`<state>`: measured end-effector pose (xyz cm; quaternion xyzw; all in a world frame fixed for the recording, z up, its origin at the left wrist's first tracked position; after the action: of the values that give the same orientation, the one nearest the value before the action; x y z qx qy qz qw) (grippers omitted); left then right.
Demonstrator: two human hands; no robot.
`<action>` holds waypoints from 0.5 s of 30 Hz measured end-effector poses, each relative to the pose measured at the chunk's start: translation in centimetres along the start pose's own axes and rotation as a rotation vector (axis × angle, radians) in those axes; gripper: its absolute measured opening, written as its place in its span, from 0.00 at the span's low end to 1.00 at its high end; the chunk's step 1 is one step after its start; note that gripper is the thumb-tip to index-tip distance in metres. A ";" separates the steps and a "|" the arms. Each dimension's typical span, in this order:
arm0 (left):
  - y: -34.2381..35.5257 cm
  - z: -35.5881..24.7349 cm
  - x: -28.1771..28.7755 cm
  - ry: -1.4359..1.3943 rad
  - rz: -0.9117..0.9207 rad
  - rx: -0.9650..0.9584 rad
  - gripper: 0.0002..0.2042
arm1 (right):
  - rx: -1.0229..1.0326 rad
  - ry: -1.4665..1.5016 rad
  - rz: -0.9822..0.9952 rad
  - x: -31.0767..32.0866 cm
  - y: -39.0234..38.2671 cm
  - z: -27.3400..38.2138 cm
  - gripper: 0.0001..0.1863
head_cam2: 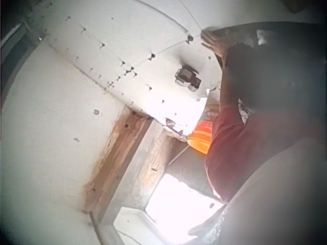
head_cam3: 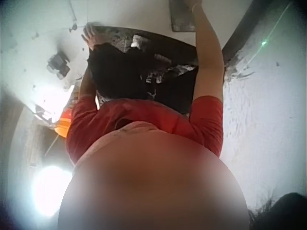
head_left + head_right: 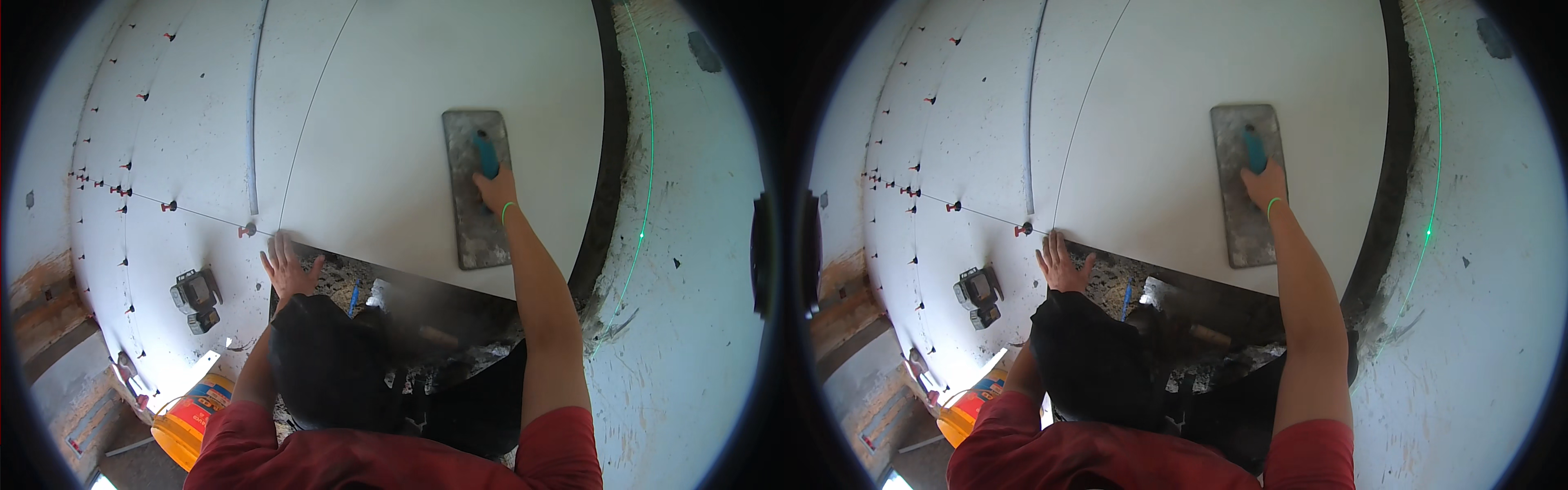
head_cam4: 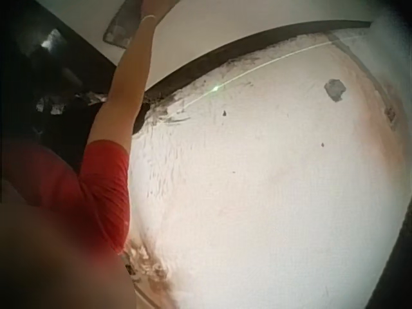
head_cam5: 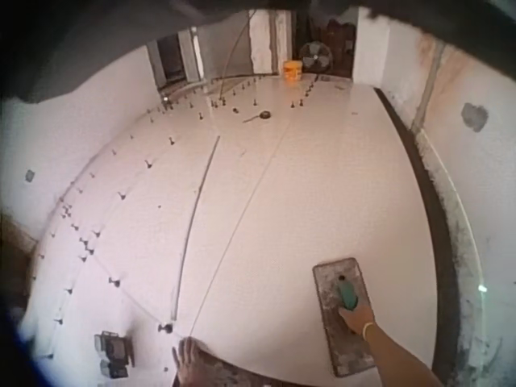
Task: Laying and positioning large tiles on a floor using a trowel and measuring tape.
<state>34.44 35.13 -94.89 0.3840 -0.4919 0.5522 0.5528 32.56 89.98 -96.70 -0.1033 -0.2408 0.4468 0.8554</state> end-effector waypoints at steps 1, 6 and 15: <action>0.3 0.2 0.7 0.011 0.012 -0.040 0.51 | -0.010 -0.057 0.074 -0.7 -2.2 -0.5 0.17; 2.6 -0.2 0.4 0.042 0.080 -0.141 0.55 | 0.083 -0.249 0.060 0.1 -5.4 -0.3 0.22; 2.7 1.2 -1.0 0.000 0.125 -0.078 0.57 | 0.466 -0.096 0.101 -0.9 -7.1 3.3 0.24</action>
<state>31.73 34.02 -95.91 0.3307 -0.5362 0.5659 0.5318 35.56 85.00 -91.39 0.1064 -0.1661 0.5368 0.8203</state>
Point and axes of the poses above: each hand's wrist, its own y-axis towards the middle knuckle, its own x-axis out of the back of the hand, z = x × y, the point moved 9 cm from there along y, towards the middle knuckle, and after that the axes turned 14 degrees about y, right-handed, at the moved point
